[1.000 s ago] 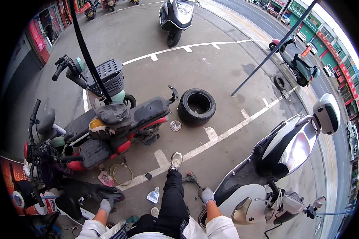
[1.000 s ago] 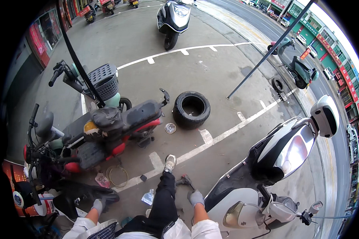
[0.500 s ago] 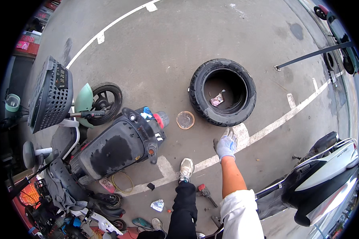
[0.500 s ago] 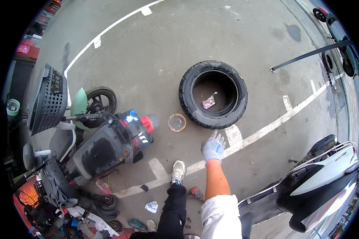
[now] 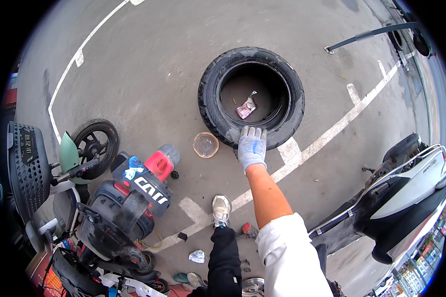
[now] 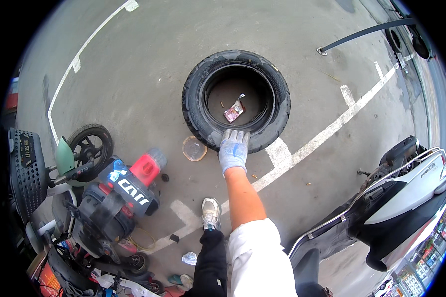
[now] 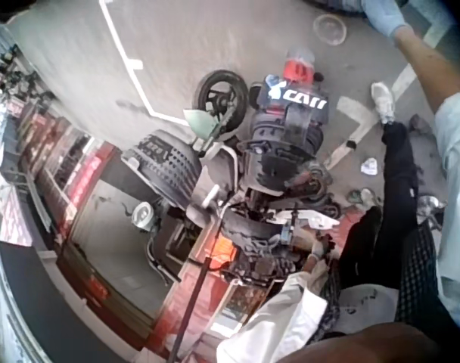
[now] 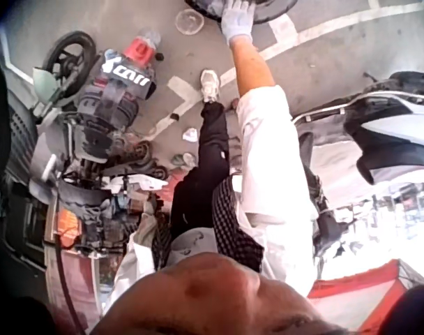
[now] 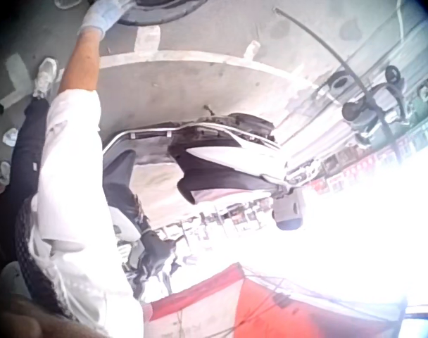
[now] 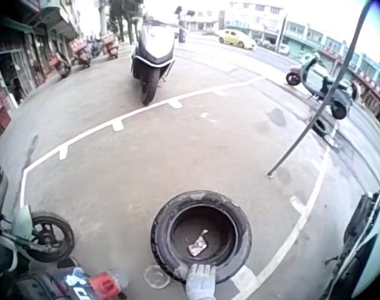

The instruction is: The person removes a tire from a scooter wheel using a tire iron and a hammer. They then pick up a new tire and begin to mount it onto the wheel rim.

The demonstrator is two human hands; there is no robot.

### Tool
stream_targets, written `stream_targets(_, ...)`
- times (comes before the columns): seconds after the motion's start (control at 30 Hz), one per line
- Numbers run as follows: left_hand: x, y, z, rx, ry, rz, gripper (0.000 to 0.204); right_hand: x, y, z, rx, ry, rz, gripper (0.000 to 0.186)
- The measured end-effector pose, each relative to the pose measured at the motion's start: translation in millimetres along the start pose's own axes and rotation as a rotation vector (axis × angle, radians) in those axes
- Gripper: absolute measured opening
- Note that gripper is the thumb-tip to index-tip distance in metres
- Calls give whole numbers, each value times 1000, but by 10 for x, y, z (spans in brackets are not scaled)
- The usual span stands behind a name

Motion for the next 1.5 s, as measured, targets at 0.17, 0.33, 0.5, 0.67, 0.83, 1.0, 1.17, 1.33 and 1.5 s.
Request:
stream_targets(0.17,165,-83,423,222,315,245,38,-723,128,-51,-54,259,-119,80)
stream_targets(0.33,799,-353,1092,388,375,229,32,-2297,209,278,147,896,-340,75)
stream_targets(0.5,1535,-1132,1588,581,366,159,30,-2902,-889,705,649,2057,-233,48)
stream_targets(0.67,2132,-1618,1954,930,335,-85,34,-3499,-2173,595,608,2309,48,52)
stream_targets(0.83,2468,-3500,1831,1549,598,-125,40,-4400,-3300,249,454,2306,158,55)
stream_targets(1.0,2587,-4917,813,2015,606,-700,83,-5291,-4565,-104,441,2311,360,61)
stream_targets(1.17,2480,-4859,41,1738,518,-1175,78,-5533,-5419,-636,553,2171,407,62)
stream_targets(1.33,2354,-3887,-378,1373,405,-1030,77,-5232,-5998,-948,617,1830,116,53)
stream_targets(1.5,2316,-2983,-783,1292,266,-1007,60,-4752,-6611,-1138,803,1786,53,46)
Point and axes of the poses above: each hand's wrist, its own y-axis towards the middle knuckle, its own x-axis out of the palm, z = x × y, the point moved 4 cm from there along y, towards the middle knuckle, and after that the axes turned 12 degrees about z, right-handed, at the moved point
